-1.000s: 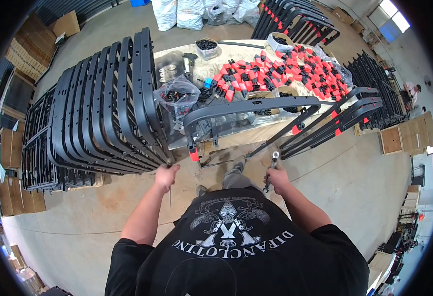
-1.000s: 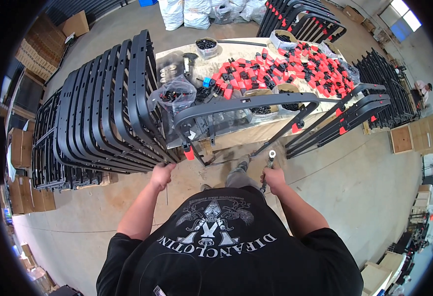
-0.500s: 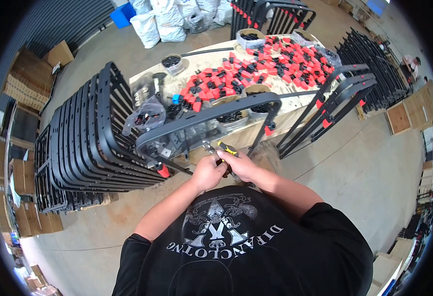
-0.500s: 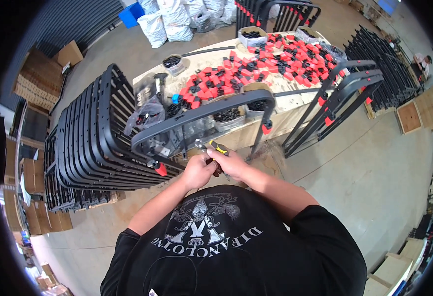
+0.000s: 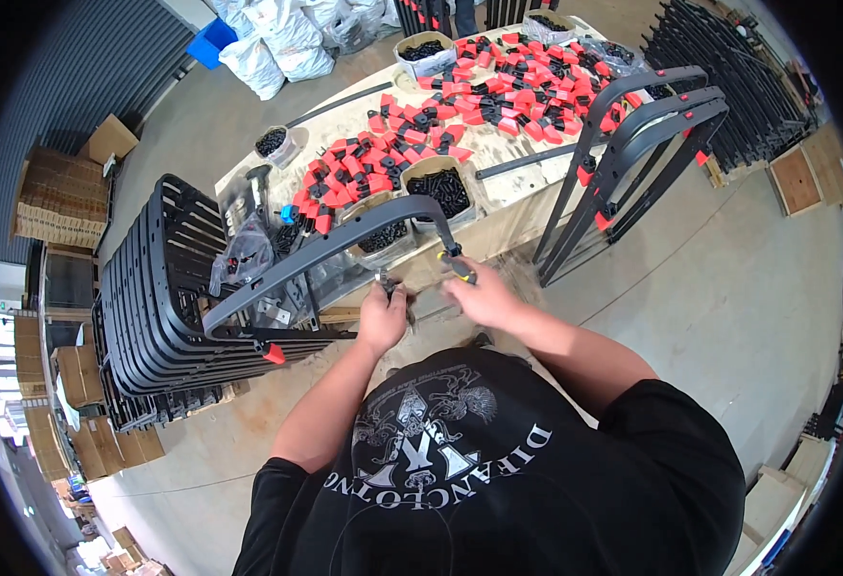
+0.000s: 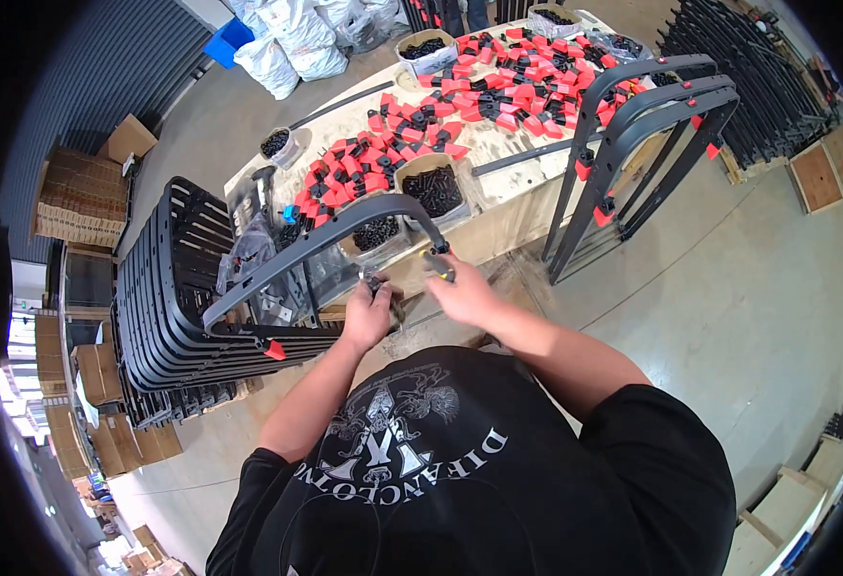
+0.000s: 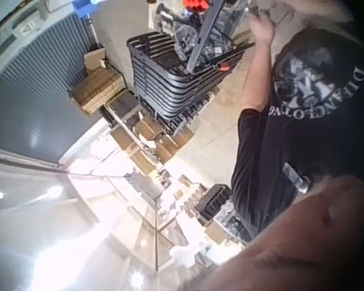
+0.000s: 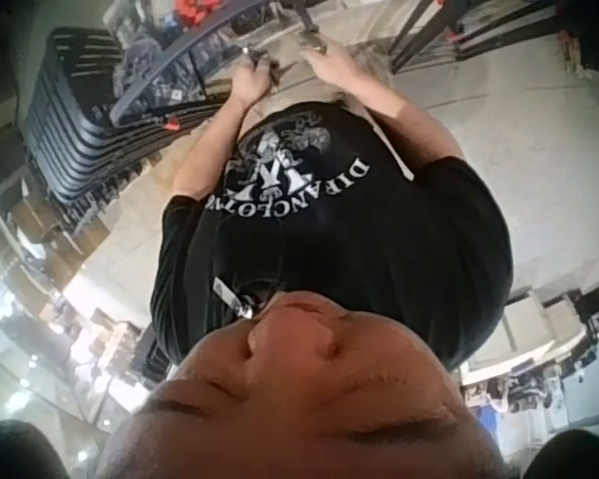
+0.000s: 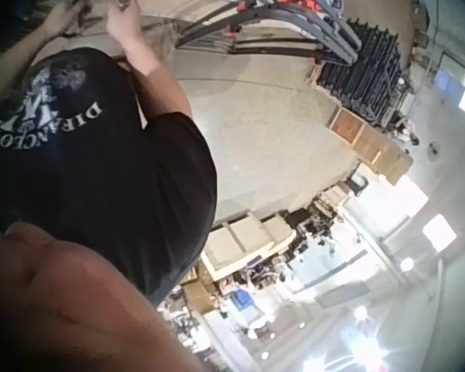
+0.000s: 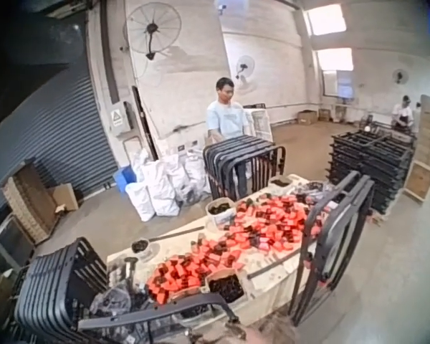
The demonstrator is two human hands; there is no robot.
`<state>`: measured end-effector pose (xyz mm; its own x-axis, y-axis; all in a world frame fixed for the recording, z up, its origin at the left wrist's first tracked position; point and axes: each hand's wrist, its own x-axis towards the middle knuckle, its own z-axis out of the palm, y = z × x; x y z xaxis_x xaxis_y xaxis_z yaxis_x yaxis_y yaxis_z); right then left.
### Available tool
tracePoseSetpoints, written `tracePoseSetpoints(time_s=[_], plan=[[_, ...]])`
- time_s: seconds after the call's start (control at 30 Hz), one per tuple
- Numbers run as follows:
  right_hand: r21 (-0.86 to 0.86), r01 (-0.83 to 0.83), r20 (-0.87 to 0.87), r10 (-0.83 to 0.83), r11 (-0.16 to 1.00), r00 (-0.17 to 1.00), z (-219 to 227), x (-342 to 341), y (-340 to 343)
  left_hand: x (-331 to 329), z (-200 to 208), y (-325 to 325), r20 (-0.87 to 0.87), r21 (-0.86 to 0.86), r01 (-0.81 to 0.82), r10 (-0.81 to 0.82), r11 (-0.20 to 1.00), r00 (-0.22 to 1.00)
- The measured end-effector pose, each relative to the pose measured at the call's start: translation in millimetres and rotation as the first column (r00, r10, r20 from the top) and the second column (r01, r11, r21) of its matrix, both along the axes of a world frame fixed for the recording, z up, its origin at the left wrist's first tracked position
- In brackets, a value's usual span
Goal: Assembling metal frame components by attaching plastic connectors and red protective caps at a factory workbench.
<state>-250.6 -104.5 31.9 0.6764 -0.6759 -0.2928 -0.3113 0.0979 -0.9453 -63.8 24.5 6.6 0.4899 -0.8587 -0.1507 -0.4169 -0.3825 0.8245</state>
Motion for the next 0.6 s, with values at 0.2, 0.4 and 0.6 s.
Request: tracePoseSetpoints(time_s=[0.2, 0.4, 0.6], plan=[[-0.238, 0.408, 0.016, -0.417, 0.881, 0.909, -44, -40, -49, -33, 23, -46, -0.456, 0.239, -0.086, 0.19, 0.967, 0.87], [0.304, 0.417, 0.146, -0.475, 0.856, 0.868, -60, -25, -81, -50, 10, -71, -0.622, 0.265, -0.09, 0.241, 0.96, 0.745], [0.488, 0.432, 0.102, -0.541, 0.759, 0.835, -63, -13, -80, -53, 17, -80, -0.693, 0.248, -0.06, 0.22, 0.967, 0.687]])
